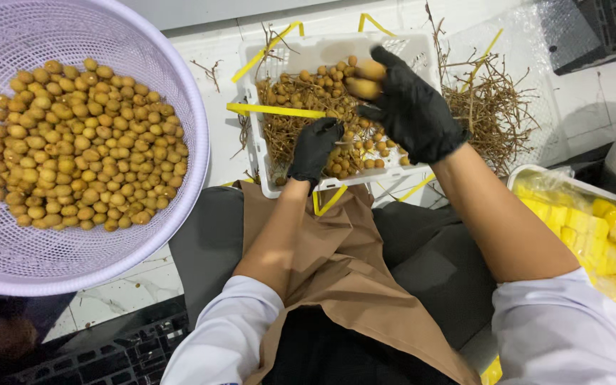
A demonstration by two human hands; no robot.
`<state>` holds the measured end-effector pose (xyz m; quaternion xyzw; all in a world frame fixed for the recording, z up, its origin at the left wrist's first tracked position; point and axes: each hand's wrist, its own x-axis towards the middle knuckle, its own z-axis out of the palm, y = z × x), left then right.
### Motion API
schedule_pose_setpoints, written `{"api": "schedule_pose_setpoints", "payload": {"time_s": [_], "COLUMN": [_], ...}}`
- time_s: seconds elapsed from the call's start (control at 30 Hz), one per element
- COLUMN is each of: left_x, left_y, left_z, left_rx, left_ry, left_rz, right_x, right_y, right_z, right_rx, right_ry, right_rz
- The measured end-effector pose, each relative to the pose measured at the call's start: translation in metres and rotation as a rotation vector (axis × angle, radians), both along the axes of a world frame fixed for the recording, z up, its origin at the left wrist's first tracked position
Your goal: The person removes longan fruits from their stems by hand and places the separated fruits into a purple colander. Stems are discarded into a white crate. The task is performed while seated on the floor.
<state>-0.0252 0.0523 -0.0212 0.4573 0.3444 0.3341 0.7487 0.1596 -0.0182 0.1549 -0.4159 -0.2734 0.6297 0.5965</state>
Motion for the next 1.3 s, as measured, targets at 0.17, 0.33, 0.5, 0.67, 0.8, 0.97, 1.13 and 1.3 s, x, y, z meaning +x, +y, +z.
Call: {"api": "schedule_pose_setpoints", "payload": {"time_s": [0.17,0.33,0.5,0.67,0.8,0.97,1.13,1.3], "left_x": [-0.016,-0.032,-0.037,-0.036,-0.036,-0.039,-0.034,-0.027], "left_y": [-0.001,-0.001,0.000,0.002,-0.001,-0.004,-0.006,-0.010], "left_z": [0.021,0.028,0.042,0.060,0.059,0.051,0.051,0.053], "left_rx": [-0.157,-0.174,-0.271,-0.032,0.050,-0.012,-0.033,-0.005], "left_ry": [-0.166,-0.395,-0.249,-0.116,-0.121,-0.253,-0.193,-0.212], "left_rz": [-0.080,-0.230,-0.125,-0.162,-0.231,-0.314,-0.257,-0.114], "right_x": [-0.008,0.000,-0.004,-0.003,-0.004,-0.006,-0.005,-0.020], "right_y": [0.009,0.004,0.004,0.009,0.005,0.008,0.005,-0.001], "right_z": [0.034,0.004,-0.011,-0.008,-0.013,-0.017,-0.025,-0.055], "right_rx": [0.045,-0.346,-0.321,-0.392,-0.205,-0.181,-0.053,0.052], "right_ry": [-0.625,-0.720,-0.836,-0.984,-0.774,-1.057,-0.997,-1.221], "right_rz": [-0.013,0.261,0.371,0.373,0.350,0.605,0.431,0.115]}}
